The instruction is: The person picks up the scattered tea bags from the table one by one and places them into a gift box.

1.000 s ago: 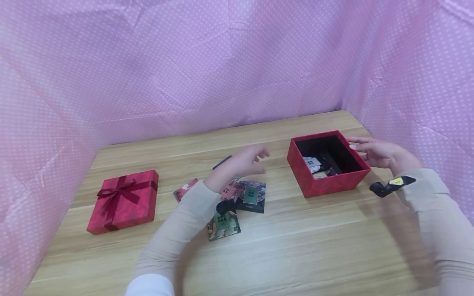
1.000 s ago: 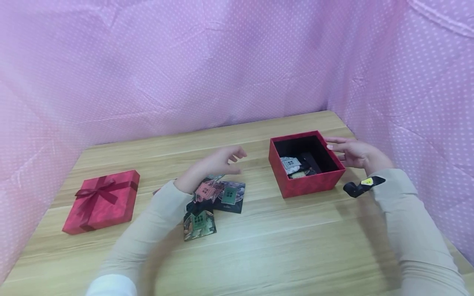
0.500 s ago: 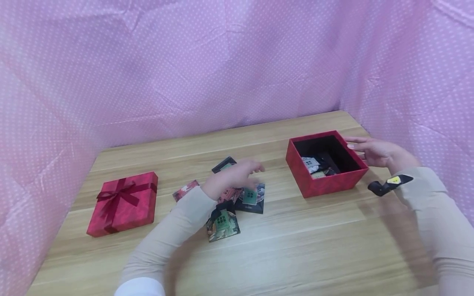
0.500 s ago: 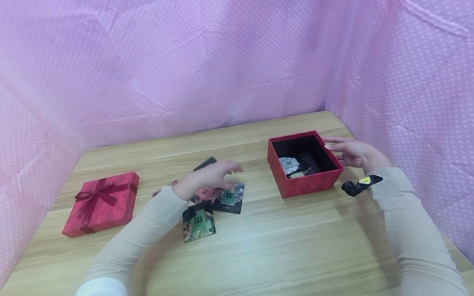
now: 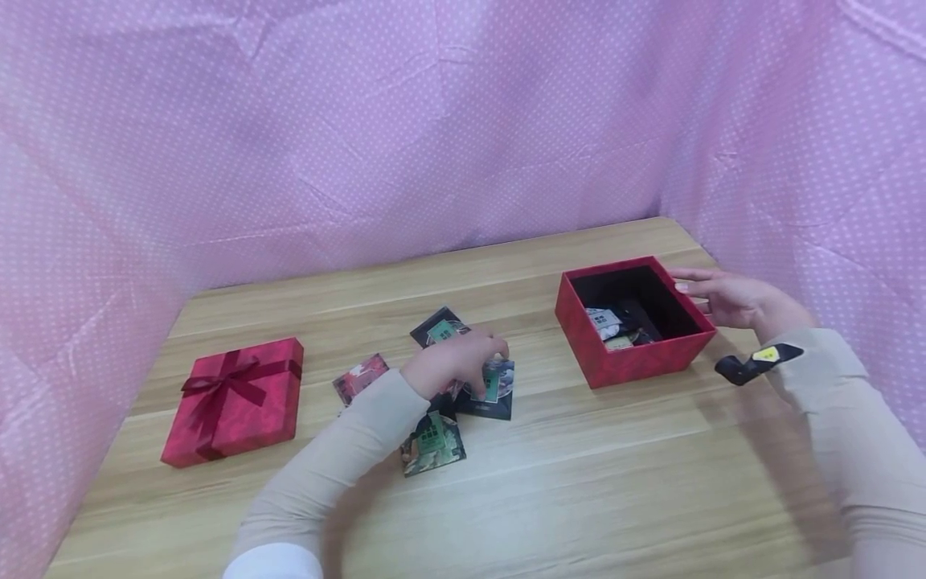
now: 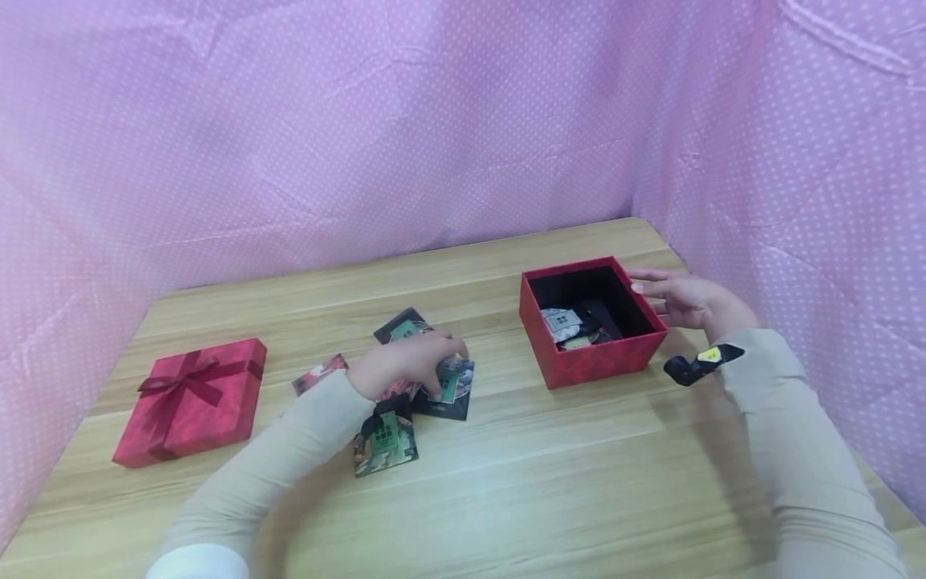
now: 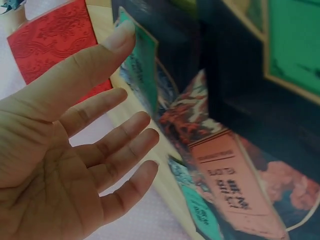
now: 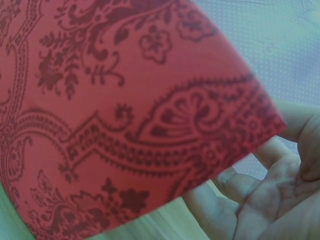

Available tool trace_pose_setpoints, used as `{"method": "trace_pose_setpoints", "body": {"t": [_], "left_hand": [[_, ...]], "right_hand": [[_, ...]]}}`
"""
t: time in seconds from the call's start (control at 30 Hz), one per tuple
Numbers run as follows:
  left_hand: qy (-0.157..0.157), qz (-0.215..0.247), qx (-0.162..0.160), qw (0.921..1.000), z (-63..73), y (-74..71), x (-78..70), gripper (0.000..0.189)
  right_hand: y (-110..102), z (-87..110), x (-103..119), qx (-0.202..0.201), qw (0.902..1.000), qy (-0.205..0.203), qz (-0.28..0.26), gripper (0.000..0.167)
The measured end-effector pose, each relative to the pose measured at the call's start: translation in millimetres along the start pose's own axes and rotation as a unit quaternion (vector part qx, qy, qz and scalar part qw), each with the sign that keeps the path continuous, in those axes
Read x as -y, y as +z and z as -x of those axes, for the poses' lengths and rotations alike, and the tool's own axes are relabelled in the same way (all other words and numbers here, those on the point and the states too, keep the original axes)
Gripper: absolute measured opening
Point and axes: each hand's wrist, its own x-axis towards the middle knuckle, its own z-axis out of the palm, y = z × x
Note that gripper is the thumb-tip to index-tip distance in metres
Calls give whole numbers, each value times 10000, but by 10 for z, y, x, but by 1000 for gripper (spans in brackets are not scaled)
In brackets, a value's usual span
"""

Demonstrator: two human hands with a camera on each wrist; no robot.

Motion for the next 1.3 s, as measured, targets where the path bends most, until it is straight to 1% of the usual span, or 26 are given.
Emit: {"method": "trace_pose_setpoints", "body": {"t": [0.17, 0.3, 0.4, 0.6, 0.67, 0.77, 0.9, 1.0, 1.17, 1.3], "left_hand": [[-15, 12, -1, 10000, -49, 32, 49, 65], [91, 60, -14, 9999, -100, 36, 90, 65], [164, 233, -90, 9996, -131, 36, 113, 65], [271, 430, -298, 9983, -192, 63, 158, 65], [341, 497, -384, 9974, -206, 70, 167, 65], [526, 637, -525, 9952, -232, 71, 183, 62], [733, 887, -620, 9914, -228, 31, 185, 59], [746, 956, -641, 9905, -203, -13, 174, 57], [721, 922, -646, 9910, -183, -63, 182, 54], [742, 1123, -657, 9887, -181, -83, 209, 50]], "right_hand": [[-9, -8, -10, -48, 10000, 3, 77, 43], [-4, -6, -6, -275, 9995, 25, 129, 41], [12, 1, 5, -426, 9990, 48, 152, 40], [39, -1, 11, -553, 9983, 111, 166, 38], [41, 0, 9, -566, 9982, 111, 148, 37], [36, 3, 2, -543, 9984, 79, 101, 38], [22, 5, -9, -478, 9988, 32, 84, 39], [15, 4, -15, -462, 9989, 19, 113, 39], [11, 4, -16, -413, 9991, 16, 109, 39], [11, 1, -11, -385, 9992, 24, 115, 40]]}}
